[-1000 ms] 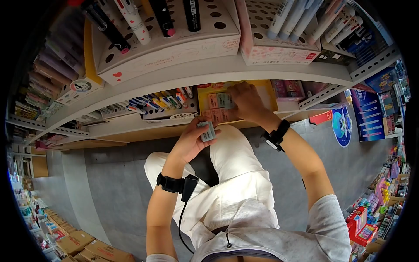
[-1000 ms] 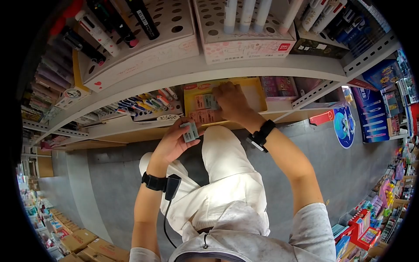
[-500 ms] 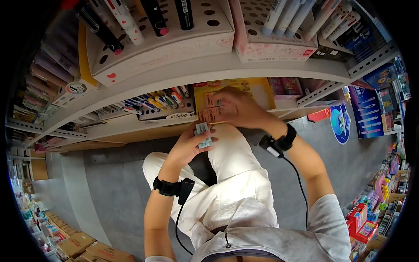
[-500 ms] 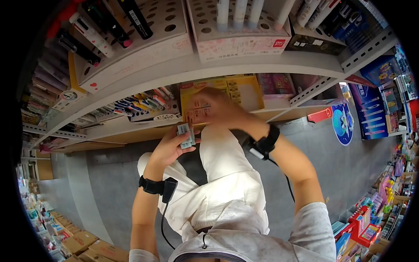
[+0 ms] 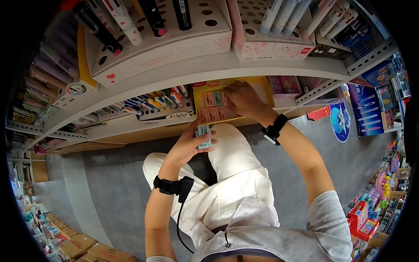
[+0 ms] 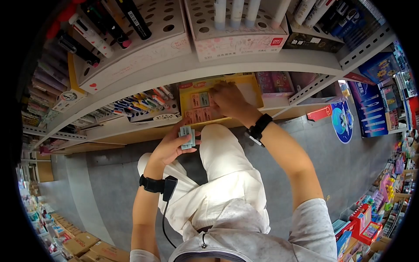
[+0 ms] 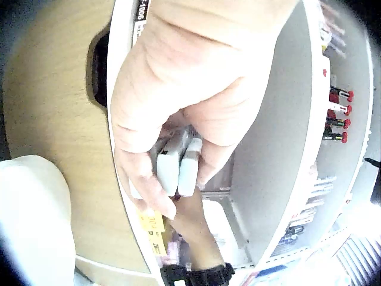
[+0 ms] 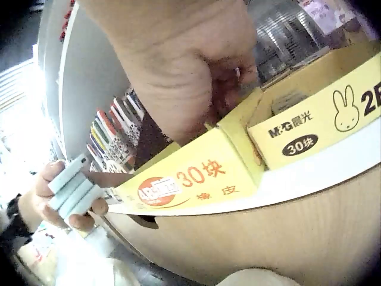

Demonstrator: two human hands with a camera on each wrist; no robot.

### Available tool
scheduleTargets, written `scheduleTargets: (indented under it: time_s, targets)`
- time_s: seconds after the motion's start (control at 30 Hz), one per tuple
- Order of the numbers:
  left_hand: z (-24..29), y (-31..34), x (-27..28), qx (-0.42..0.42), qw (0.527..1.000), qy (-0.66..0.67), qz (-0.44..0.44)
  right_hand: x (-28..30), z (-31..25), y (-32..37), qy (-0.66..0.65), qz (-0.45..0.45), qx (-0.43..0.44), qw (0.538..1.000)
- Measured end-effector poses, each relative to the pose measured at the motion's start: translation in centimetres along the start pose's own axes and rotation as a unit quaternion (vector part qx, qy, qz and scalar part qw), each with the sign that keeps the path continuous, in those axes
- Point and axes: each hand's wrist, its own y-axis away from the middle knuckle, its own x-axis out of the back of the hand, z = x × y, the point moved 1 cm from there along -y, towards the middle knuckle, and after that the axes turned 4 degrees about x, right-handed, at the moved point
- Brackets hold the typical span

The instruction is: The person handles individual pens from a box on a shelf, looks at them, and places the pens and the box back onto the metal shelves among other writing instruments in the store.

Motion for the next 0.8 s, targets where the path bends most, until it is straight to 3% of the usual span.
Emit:
scheduleTargets:
  time_s: [0.3,0.43,0.5,0.6,0.73,0.8]
  targets:
    - [0.0,0.0,-0.1,0.005,1.000,-0.009,0.001,0.6,-1.5,-0.6,0.025,-0.051,-0.101,0.993]
    - [0.0,0.0,-0.1,0.005,1.000,-0.009,-0.002,0.2,-0.5,0.1,-0.013,-0.019,-0.058,0.998]
    - [0.1,-0.1,-0.1,0.006,1.000,-0.010,-0.003,-0.6,0.0,0.5,-0.020,0.041,-0.017,0.999]
    - [0.3,-0.3,-0.2,0.012,1.000,-0.017,-0.004,-1.4,0.6,0.6,-0.076,0.038,-0.032,0.996]
    - [0.3,-0.5,-0.4,0.016,0.999,-0.030,0.002,-0.9,0.2,0.7,-0.045,0.063,-0.022,0.997]
    - [0.3,-0.7,-0.3,0.016,0.999,-0.036,0.003,-0.1,-0.2,0.6,0.010,0.118,0.000,0.993]
